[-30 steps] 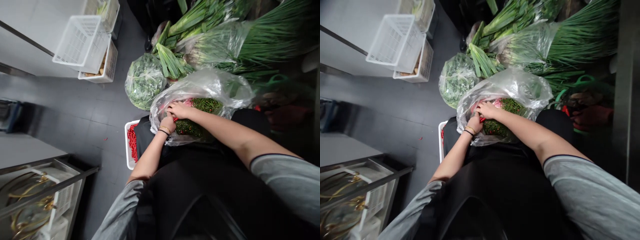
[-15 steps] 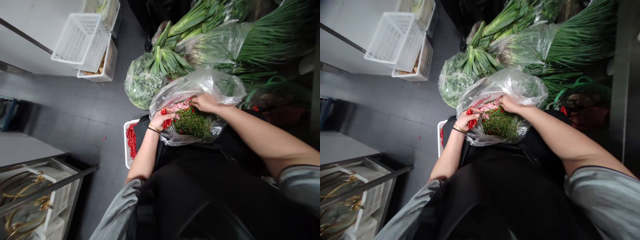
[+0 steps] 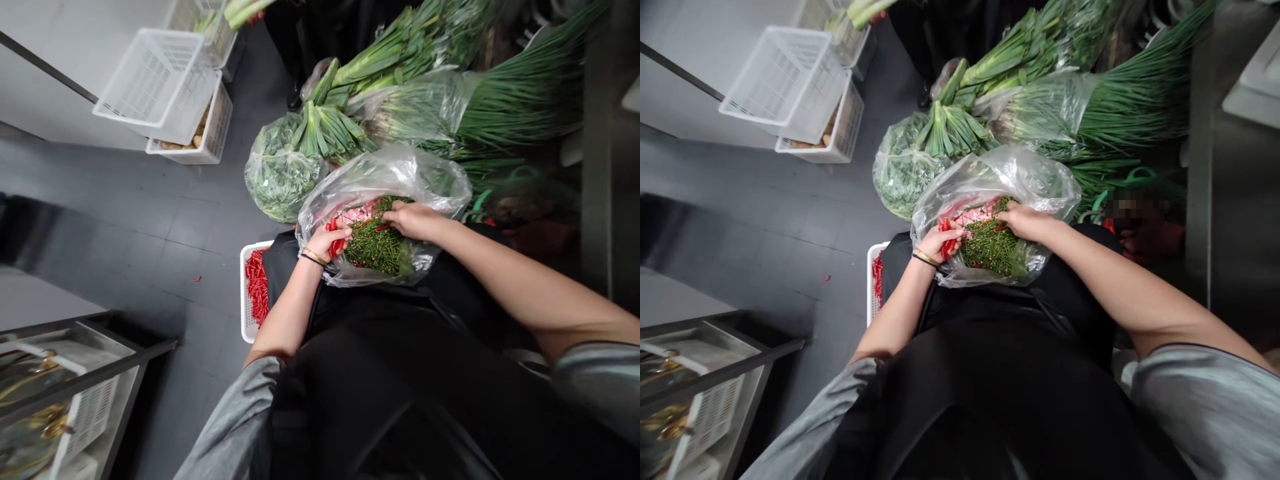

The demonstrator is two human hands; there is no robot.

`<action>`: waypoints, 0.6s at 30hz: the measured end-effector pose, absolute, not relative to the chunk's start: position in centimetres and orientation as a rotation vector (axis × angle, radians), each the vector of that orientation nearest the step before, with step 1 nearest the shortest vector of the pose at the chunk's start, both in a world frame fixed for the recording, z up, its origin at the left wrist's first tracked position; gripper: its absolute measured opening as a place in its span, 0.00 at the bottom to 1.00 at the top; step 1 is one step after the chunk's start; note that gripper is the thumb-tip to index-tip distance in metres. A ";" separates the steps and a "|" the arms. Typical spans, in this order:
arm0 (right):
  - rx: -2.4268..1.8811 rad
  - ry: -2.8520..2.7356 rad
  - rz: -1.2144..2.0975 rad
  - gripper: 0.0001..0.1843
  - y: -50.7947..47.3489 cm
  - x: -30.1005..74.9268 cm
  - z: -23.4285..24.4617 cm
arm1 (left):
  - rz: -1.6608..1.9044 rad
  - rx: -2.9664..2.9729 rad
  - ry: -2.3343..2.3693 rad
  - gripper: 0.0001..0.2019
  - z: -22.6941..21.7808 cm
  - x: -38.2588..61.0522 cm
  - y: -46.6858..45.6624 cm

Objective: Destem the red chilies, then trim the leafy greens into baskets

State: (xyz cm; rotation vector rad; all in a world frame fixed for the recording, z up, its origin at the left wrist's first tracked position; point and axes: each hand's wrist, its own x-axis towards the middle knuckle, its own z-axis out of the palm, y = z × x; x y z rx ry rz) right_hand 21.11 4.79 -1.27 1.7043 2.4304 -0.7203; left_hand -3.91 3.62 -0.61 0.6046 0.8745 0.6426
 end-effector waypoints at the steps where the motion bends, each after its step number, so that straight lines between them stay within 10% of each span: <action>1: 1.660 2.438 -0.689 0.17 4.5 20.5 -1.4 | 0.647 0.601 0.876 0.19 -0.7 -3.8 3.6; 7: 1.523 2.407 -0.415 0.16 5.4 17.8 -2.4 | 0.658 0.617 0.941 0.19 -1.7 -3.6 3.4; 18: 2.008 2.255 -1.986 0.20 2.7 16.6 3.3 | 0.731 1.304 0.908 0.08 -1.9 -0.4 3.6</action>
